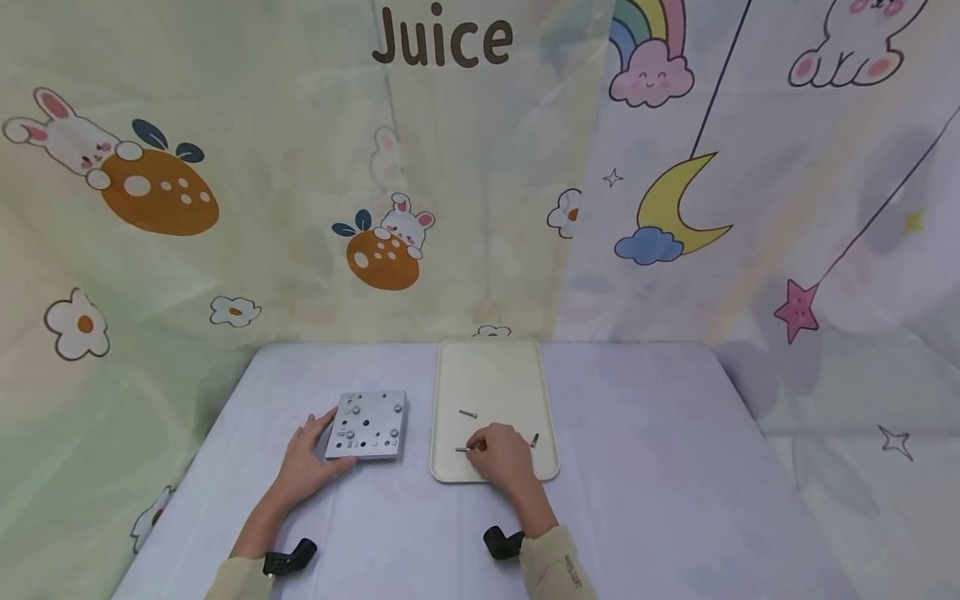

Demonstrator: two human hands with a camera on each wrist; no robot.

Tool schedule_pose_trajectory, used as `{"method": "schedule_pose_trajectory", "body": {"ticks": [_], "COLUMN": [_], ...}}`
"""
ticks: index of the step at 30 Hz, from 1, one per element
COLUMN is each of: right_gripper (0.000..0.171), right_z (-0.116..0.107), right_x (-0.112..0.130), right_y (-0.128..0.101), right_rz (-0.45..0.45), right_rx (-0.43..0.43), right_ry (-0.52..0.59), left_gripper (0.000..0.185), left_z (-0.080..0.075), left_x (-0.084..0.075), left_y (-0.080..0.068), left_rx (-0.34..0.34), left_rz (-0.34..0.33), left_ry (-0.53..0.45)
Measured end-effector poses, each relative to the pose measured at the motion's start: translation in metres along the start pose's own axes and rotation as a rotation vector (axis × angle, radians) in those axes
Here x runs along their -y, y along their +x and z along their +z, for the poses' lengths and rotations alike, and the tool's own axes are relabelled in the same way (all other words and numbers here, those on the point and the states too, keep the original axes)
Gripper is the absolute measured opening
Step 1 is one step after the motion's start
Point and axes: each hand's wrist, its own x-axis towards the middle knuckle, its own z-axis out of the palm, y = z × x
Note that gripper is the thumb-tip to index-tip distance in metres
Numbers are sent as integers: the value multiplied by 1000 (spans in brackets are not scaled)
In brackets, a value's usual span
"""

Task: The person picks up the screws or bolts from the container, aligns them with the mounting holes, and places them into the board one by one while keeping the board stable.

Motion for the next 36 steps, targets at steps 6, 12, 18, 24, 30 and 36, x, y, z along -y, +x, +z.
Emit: {"method": "schedule_pose_trajectory", "body": {"ticks": [6,12,18,24,30,36], "right_gripper": [5,8,7,11,12,13], "right_z": [6,7,3,4,7,10], "right_x": [-1,5,20,36,57,85], "right_y": [0,5,16,27,44,62], "right_rz": [-12,5,-13,-37,-83,-111], "right_rx": [-4,-42,-22,23,47,81], "right_ry": [51,176,314,338,342,270], "left_gripper": [105,104,105,106,105,104], "left_z": [-1,1,2,4,2,1], "left_x": [1,1,2,4,4,3], "left_y": [-5,-9,-9,-9,-4,3], "left_rx": [-2,18,27,22,8,6], "left_rz": [-6,-21,-33,-25,-7,-1], "left_ry": [-5,-2,15,17,15,16]}}
